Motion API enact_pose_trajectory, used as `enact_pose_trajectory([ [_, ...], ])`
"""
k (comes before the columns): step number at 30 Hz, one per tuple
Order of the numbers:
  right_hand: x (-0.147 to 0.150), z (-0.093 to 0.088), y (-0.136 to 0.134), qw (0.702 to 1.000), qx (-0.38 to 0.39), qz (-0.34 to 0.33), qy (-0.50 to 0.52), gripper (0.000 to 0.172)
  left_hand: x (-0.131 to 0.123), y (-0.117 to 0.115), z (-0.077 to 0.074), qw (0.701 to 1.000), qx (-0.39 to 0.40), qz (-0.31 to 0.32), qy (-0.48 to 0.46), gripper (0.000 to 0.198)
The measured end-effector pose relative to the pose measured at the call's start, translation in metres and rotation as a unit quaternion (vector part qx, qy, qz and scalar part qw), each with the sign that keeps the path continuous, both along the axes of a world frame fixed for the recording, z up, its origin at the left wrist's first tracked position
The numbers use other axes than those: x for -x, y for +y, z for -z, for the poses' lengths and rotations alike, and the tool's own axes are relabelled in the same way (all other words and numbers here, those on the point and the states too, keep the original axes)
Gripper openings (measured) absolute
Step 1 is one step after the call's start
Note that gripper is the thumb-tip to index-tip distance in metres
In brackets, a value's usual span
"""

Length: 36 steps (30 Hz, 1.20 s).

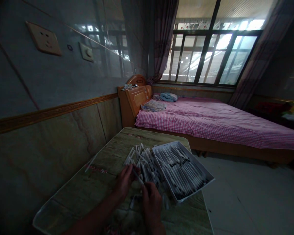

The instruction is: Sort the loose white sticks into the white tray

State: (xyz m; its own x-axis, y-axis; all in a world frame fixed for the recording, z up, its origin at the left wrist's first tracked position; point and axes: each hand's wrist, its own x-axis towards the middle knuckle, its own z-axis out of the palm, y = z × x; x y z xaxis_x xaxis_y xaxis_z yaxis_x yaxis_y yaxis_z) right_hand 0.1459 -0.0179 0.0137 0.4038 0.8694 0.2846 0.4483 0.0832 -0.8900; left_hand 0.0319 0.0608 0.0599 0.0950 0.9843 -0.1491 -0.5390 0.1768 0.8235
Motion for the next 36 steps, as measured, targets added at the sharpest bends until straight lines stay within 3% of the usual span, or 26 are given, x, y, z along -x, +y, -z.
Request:
enact_pose_trajectory([
  [6,-0.001,0.0,0.001,0.999,-0.034,0.013,0.025,0.024,0.002,0.001,0.026,0.99,-0.04,0.123,0.061,0.04],
  [9,-0.002,0.002,0.002,0.999,-0.049,0.008,0.022,0.019,0.0,0.004,0.039,0.986,-0.034,0.154,0.061,0.042],
  [16,-0.007,0.01,0.002,0.997,-0.037,0.063,-0.002,0.026,0.0,0.024,0.031,0.993,0.042,0.102,-0.05,0.045],
  [21,-0.011,-0.011,0.008,0.996,0.02,0.004,-0.083,0.024,0.004,0.036,0.029,0.991,0.06,0.066,-0.104,0.042],
  [24,-0.009,-0.026,0.016,0.976,0.072,-0.034,-0.2,0.023,0.007,0.04,0.03,0.991,0.039,0.05,-0.118,0.039],
  [29,-0.002,-0.034,0.031,0.901,0.132,-0.075,-0.406,0.023,0.01,0.045,0.032,0.988,0.055,0.06,-0.134,0.033],
  [36,-0.006,-0.038,0.037,0.87,0.227,-0.107,-0.425,0.028,0.004,0.048,0.036,0.976,0.124,0.076,-0.159,0.016],
])
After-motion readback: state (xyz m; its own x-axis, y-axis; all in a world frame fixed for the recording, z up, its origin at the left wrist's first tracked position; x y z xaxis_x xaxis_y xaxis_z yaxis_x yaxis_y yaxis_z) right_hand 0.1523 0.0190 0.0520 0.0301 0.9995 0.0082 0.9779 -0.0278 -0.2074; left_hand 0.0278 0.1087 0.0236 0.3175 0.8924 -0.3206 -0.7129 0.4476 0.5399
